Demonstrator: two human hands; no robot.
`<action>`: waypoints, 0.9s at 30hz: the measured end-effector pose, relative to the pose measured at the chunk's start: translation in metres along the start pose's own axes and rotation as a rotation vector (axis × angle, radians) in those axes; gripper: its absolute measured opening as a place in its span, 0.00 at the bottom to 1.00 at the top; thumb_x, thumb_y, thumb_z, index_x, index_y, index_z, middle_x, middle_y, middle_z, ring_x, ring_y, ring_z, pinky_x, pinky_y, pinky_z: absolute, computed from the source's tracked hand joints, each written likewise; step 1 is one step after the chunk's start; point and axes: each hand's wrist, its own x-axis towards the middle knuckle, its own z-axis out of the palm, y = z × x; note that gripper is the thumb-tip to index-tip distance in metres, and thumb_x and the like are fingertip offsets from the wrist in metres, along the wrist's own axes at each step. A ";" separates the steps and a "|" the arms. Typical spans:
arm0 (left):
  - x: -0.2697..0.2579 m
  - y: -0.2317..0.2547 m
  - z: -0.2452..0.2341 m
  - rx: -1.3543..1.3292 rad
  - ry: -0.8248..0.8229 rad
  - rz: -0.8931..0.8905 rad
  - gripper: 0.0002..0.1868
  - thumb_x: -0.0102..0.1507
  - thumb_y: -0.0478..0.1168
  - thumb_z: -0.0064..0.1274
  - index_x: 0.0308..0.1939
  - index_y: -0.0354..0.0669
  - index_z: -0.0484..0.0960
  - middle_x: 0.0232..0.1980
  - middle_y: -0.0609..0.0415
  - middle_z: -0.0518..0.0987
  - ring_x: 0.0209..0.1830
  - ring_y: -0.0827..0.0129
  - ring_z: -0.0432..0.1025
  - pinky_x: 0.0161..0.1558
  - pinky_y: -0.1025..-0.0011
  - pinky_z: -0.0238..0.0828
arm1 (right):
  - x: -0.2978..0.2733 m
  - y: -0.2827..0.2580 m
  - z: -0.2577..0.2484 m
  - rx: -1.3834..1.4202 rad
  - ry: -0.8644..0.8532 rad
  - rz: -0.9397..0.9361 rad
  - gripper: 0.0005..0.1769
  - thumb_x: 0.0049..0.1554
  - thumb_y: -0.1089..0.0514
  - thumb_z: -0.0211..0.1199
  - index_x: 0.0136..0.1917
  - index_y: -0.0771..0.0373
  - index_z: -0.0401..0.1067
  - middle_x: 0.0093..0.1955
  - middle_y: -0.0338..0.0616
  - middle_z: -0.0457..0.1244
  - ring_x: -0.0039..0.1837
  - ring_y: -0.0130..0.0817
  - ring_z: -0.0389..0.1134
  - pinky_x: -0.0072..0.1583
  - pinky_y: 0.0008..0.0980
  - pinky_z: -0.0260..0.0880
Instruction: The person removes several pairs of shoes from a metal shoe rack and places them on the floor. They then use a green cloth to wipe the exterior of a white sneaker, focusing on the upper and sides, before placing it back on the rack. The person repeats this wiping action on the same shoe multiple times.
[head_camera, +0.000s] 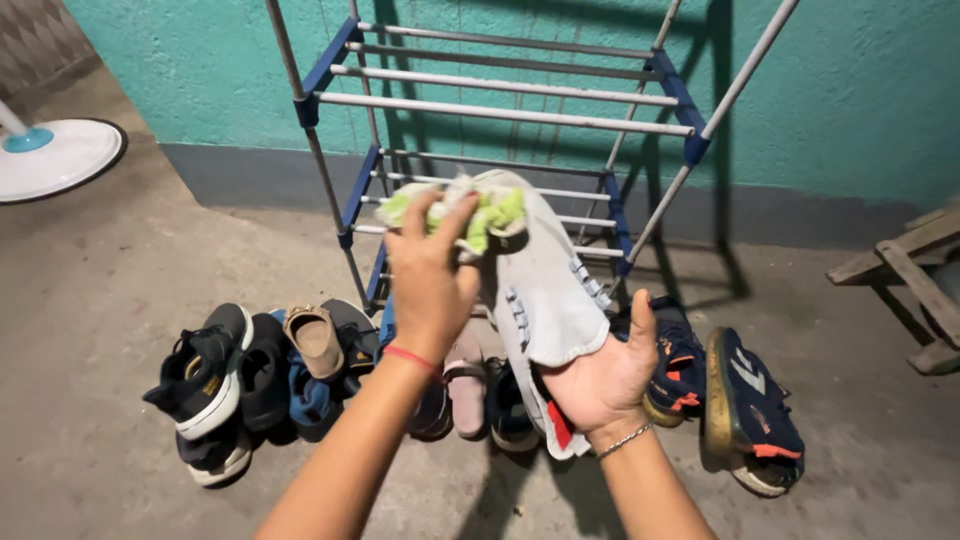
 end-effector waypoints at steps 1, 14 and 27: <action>0.002 -0.001 -0.003 0.007 0.023 0.009 0.36 0.52 0.33 0.56 0.66 0.54 0.80 0.71 0.44 0.70 0.67 0.43 0.65 0.68 0.51 0.63 | 0.002 0.000 0.002 -0.025 0.006 -0.007 0.57 0.52 0.23 0.58 0.78 0.68 0.58 0.78 0.51 0.57 0.78 0.49 0.56 0.79 0.49 0.46; -0.008 0.004 0.012 0.196 -0.130 0.250 0.41 0.54 0.42 0.71 0.71 0.69 0.75 0.70 0.49 0.69 0.62 0.41 0.63 0.60 0.50 0.64 | 0.012 0.007 -0.009 0.210 -0.068 0.071 0.63 0.54 0.15 0.50 0.79 0.70 0.57 0.79 0.52 0.55 0.77 0.49 0.55 0.78 0.48 0.47; -0.008 0.007 0.021 0.267 -0.031 0.291 0.47 0.41 0.42 0.70 0.66 0.66 0.74 0.68 0.49 0.67 0.64 0.37 0.62 0.58 0.36 0.58 | 0.026 0.015 -0.014 0.209 -0.111 0.123 0.59 0.55 0.16 0.50 0.79 0.65 0.59 0.78 0.50 0.58 0.76 0.48 0.58 0.77 0.48 0.53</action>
